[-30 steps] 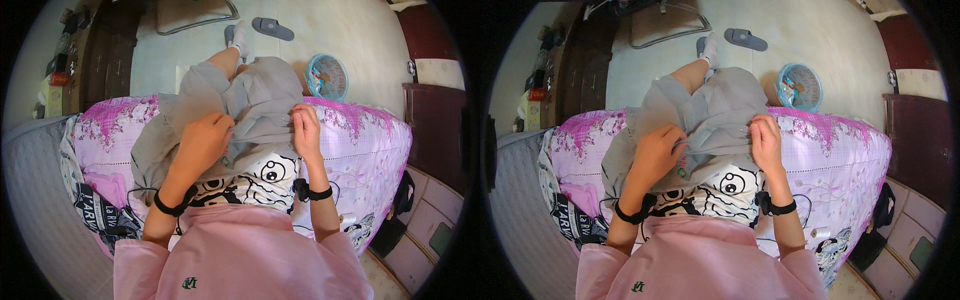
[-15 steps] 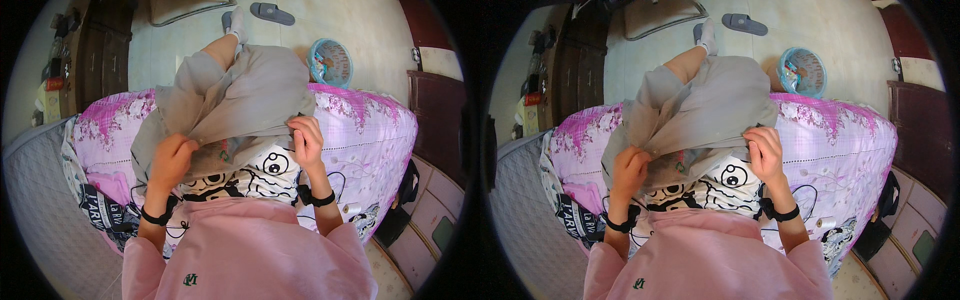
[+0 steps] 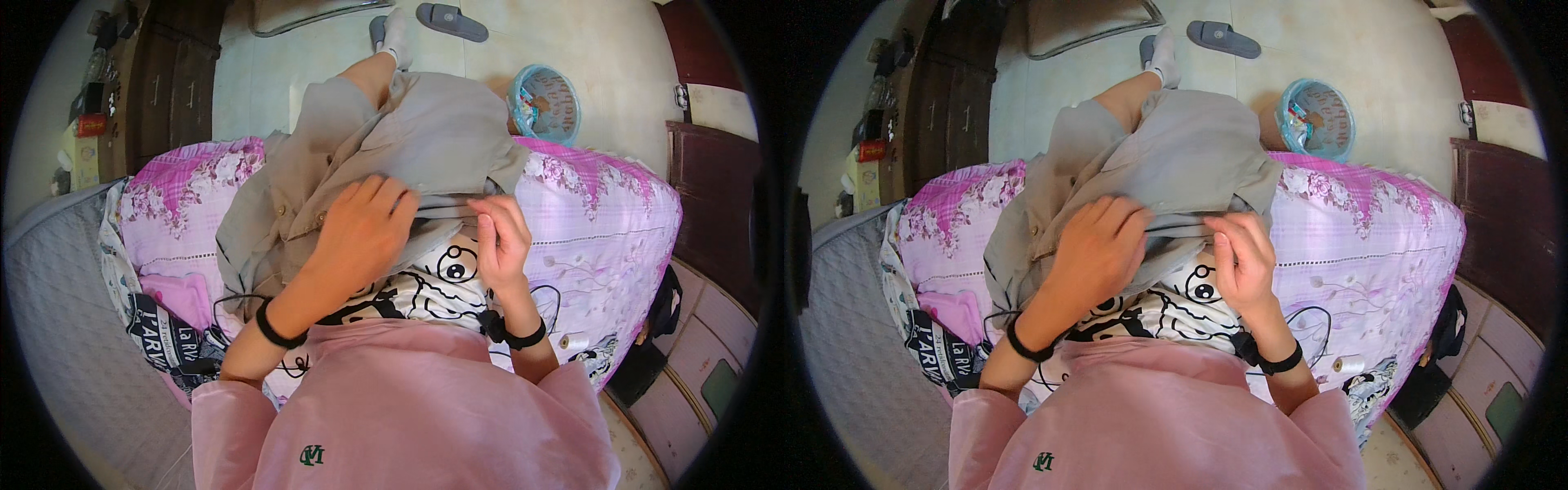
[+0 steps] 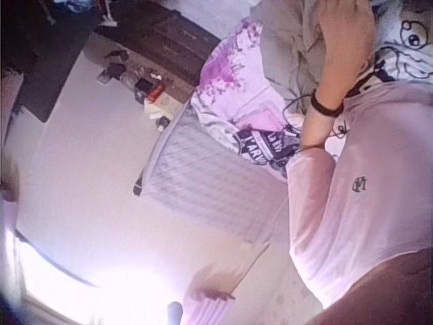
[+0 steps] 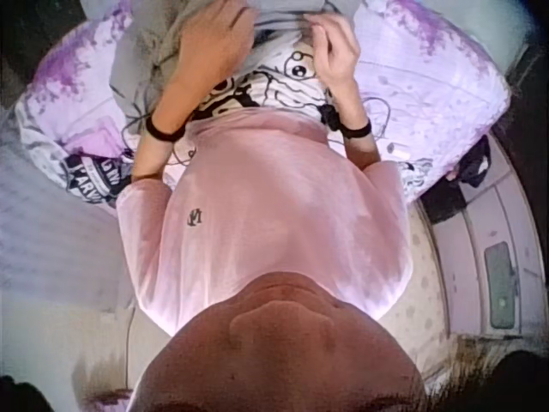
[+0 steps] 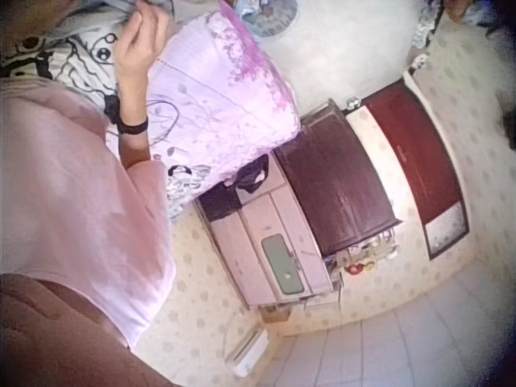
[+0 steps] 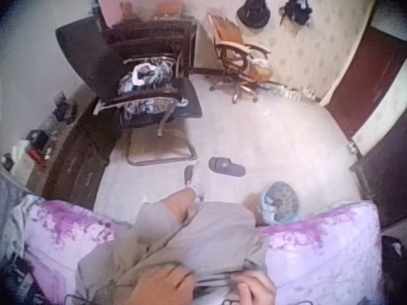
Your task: The recorder is sewing a button onto a light-colored garment while sitting on a bed.
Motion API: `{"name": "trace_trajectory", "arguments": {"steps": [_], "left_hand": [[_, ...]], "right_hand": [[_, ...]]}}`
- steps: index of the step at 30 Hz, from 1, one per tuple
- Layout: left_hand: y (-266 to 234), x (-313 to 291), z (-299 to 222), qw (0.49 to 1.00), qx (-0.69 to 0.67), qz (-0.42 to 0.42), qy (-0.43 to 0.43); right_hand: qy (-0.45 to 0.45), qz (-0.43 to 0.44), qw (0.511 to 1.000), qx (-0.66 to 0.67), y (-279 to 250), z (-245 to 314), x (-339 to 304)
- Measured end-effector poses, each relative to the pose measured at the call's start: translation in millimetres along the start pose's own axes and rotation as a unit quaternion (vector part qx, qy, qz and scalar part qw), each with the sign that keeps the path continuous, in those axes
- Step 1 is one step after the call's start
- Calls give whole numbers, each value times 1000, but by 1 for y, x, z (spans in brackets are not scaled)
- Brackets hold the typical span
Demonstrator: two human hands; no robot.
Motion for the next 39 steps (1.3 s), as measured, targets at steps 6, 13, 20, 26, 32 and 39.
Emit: {"name": "trace_trajectory", "arguments": {"steps": [6, 13, 20, 26, 32, 39], "left_hand": [[35, 24, 31, 1000, -24, 3, -21], [18, 16, 29, 822, -506, 104, -239], [-25, 7, -5, 725, -643, 12, -248], [-34, 4, -18, 744, -631, -52, -215], [-35, 4, -24, 764, -599, -103, -216], [-40, 4, -27, 856, -492, -118, -106]], "right_hand": [[103, 28, 985, 136, 1, -10, -11], [72, 23, 975, 211, 14, 27, 13], [-5, -6, 986, 164, 5, 63, 30], [4, -2, 990, 137, -11, 86, 27], [96, -19, 986, 132, -11, 83, 26], [-46, 10, 998, -31, -3, 96, 38]]}}
Point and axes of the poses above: each hand's wrist, its own x-axis towards the middle knuckle, its own y-axis out of the palm, z = x × y, the point moved 5 cm from there along x, towards the middle knuckle, and after that the axes turned 4 degrees about -y, right-handed, at the moved point
